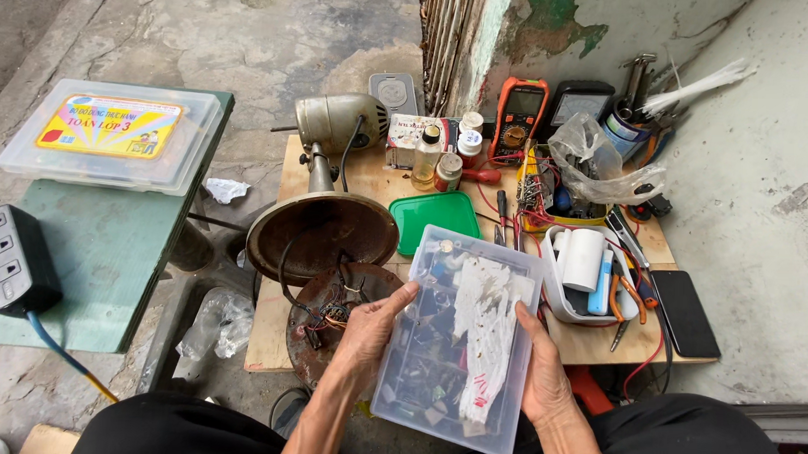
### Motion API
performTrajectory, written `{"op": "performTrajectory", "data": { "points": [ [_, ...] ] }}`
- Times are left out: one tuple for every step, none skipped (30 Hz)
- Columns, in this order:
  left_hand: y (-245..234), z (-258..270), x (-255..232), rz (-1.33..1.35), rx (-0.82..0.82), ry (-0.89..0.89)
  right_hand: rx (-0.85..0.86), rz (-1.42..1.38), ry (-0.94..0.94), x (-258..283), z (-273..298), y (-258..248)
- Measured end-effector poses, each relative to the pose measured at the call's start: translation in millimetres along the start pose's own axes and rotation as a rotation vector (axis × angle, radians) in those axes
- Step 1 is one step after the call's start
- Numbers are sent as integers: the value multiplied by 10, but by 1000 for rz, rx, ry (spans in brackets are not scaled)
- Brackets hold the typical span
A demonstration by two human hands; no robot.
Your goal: The person opens a plastic storage box and sorts through small electronic components, picking up and inspecting several items before placing them back. The person then closes the box and moves it to a nearby table.
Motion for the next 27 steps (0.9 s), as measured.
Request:
{"op": "performTrajectory", "data": {
  "points": [
    [-23,-17,39,4,-3,4,4,5,1,1,9,28],
    [-54,-35,65,9,-15,25,-40,8,2,0,20,30],
    [-92,-41,101,15,-28,45,-86,11,7,-10,40,28],
    [-87,9,54,19,-33,47,-82,17,10,-34,15,17],
    [-109,54,-1,-17,-68,37,-79,15,21,-60,-24,20],
    [-134,103,-58,-53,-102,27,-75,14,32,-88,-61,26],
    [-147,134,-95,-48,-111,33,-65,21,37,-50,31,155],
    [-142,165,-146,-45,-74,56,-138,49,-8,13,136,246],
    [-165,195,-217,-38,-44,85,-203,83,-51,70,229,372],
    [-201,246,-304,-28,-60,98,-185,96,-45,51,231,410],
    [-222,295,-400,-32,-43,93,-140,82,-18,29,214,481],
    [-245,348,-503,-36,-27,89,-96,68,10,8,200,559],
    [-299,490,-719,-24,-45,110,-70,82,14,19,232,728],
    [-316,637,-936,-75,-3,136,-90,97,27,28,269,869],
    [-309,790,-1139,-126,39,159,-112,112,40,53,316,991],
    [-404,728,-1194,-116,22,178,-89,126,42,88,369,1214],
    [-544,662,-1271,-119,-37,234,-185,117,-117,198,447,1375],
    [-685,593,-1349,-122,-97,288,-276,102,-279,303,543,1538],
    [-845,457,-1435,-118,-115,300,-257,109,-271,297,345,1545],
    [-1087,341,-1541,-33,-273,351,-128,97,-210,258,115,1612],
    [-1325,234,-1619,56,-424,398,-5,87,-149,214,-97,1669],
    [-1469,185,-1682,63,-437,406,8,94,-144,192,-179,1771],
    [-1642,173,-1812,-258,-562,441,67,68,-171,205,-256,1894],
    [-1787,160,-1953,-581,-682,464,126,41,-196,220,-338,2017],
    [-1884,44,-1990,-571,-690,466,134,51,-195,238,-330,2138],
    [-1984,-59,-2052,-639,-735,482,105,98,-178,248,-335,2242],
    [-2073,-174,-2133,-711,-777,499,74,142,-164,266,-343,2348]
  ]
}}
Point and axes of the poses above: each hand's wrist, its own z-axis away from the middle knuckle, its own y-axis out of the palm, x = y × z, the point moved 6 cm from there along -z, towards the middle knuckle, and after that the axes turned 10 degrees about y, right-handed, at the moved point
